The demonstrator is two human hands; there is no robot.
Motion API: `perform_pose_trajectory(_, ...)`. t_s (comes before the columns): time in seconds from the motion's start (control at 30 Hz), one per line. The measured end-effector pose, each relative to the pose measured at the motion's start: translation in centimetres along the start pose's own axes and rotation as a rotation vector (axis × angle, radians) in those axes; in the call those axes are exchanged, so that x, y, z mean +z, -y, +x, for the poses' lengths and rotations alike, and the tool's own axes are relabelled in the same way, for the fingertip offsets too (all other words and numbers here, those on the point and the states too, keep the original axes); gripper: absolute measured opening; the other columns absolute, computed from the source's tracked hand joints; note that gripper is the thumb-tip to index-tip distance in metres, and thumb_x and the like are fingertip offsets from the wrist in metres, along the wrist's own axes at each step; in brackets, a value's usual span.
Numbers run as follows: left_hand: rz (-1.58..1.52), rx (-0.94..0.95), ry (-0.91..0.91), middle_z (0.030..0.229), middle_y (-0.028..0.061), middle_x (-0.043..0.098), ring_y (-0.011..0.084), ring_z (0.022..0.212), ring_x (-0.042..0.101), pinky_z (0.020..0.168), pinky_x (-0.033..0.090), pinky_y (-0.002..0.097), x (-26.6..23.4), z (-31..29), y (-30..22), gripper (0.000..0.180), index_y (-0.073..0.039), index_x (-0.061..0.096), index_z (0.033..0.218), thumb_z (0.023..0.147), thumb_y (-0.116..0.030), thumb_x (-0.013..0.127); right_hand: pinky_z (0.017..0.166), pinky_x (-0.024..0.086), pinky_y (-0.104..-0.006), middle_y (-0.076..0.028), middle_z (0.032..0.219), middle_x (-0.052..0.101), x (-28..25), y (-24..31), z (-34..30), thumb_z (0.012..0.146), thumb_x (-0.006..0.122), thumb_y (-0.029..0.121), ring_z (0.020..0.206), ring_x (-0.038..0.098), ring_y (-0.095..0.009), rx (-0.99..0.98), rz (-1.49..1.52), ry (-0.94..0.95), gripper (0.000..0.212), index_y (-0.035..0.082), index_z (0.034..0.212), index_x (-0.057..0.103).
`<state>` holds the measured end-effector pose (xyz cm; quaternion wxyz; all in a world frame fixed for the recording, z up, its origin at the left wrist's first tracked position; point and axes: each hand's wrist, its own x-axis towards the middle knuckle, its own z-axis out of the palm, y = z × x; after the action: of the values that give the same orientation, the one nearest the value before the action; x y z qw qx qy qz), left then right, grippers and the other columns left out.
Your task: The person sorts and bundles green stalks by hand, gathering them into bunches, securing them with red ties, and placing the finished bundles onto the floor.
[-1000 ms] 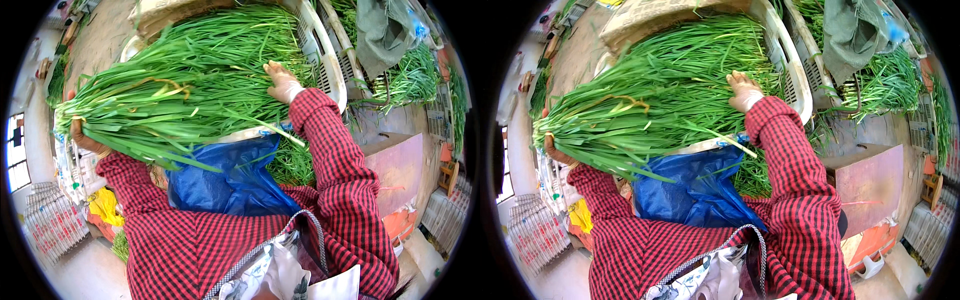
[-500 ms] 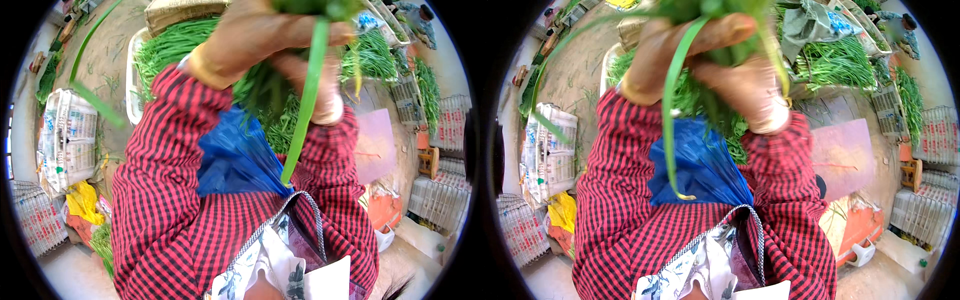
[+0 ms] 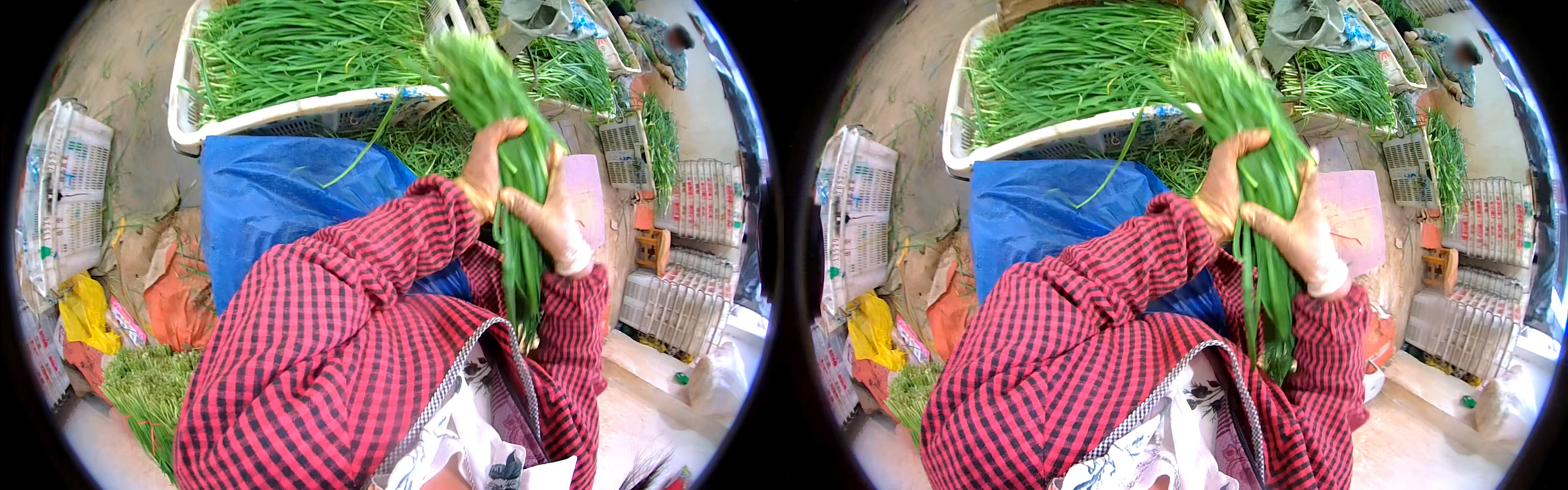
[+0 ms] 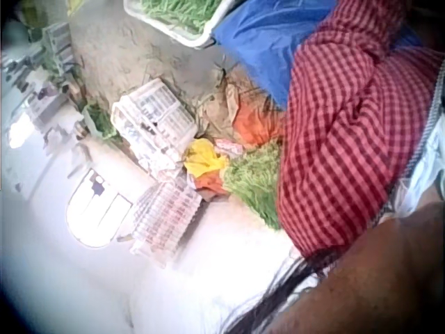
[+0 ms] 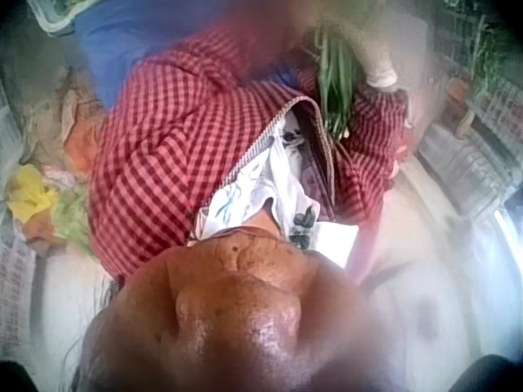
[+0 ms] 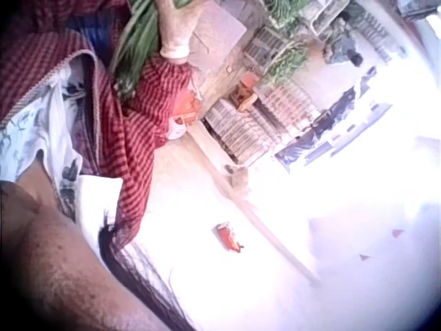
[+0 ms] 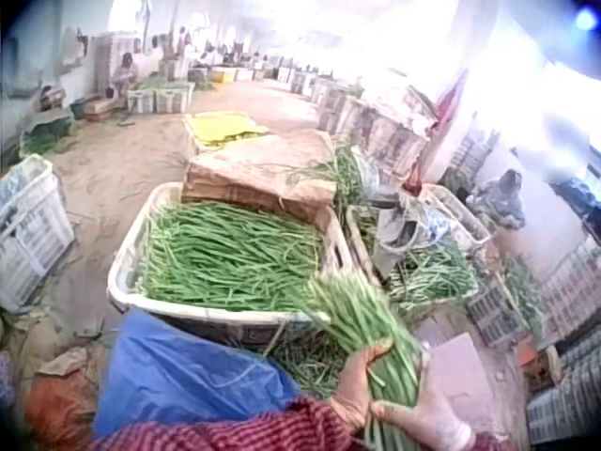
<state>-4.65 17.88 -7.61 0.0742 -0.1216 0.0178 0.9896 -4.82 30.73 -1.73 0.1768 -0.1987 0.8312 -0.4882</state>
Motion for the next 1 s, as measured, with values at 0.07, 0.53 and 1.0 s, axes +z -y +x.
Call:
perform_pose_trajectory(0.07, -0.129, -0.100, -0.082, 0.100, 0.0106, 0.071, 0.0268, 0.087, 0.069, 0.085, 0.056, 0.0405, -3.0, -1.0, 2.5, 0.034, -0.006, 0.065, 0.109, 0.088, -0.032, 0.060, 0.102, 0.044, -0.0347, -0.014, 0.132, 0.054, -0.4, -1.9, -1.7, 0.076, 0.084, 0.016, 0.120, 0.054, -0.022, 0.344, 0.087, 0.129, 0.103, -0.006, 0.149, 0.015)
perform_pose_trajectory(0.53, -0.446, -0.408, -0.037, 0.135, 0.0116, 0.057, 0.0281, 0.125, 0.054, 0.108, 0.041, 0.0480, -11.0, -0.9, 6.1, 0.050, -0.005, 0.046, 0.138, 0.097, -0.031, 0.058, 0.096, 0.048, -0.0405, -0.026, 0.127, 0.060, 3.4, -13.0, 12.0, 0.074, 0.075, 0.055, 0.112, 0.061, -0.035, 0.861, -1.093, 1.099, 0.102, -0.009, 0.143, 0.035)
perform_pose_trajectory(1.0, -0.232, -0.441, -0.101, 0.124, 0.0099, 0.062, 0.0251, 0.109, 0.063, 0.093, 0.054, 0.0479, -10.7, 1.8, 11.2, 0.030, -0.003, 0.056, 0.123, 0.095, -0.012, 0.061, 0.099, 0.044, -0.0386, -0.016, 0.126, 0.062, -0.6, -10.7, 11.9, 0.072, 0.081, 0.057, 0.116, 0.056, -0.025, 1.098, -0.646, 1.088, 0.085, 0.003, 0.133, 0.056)
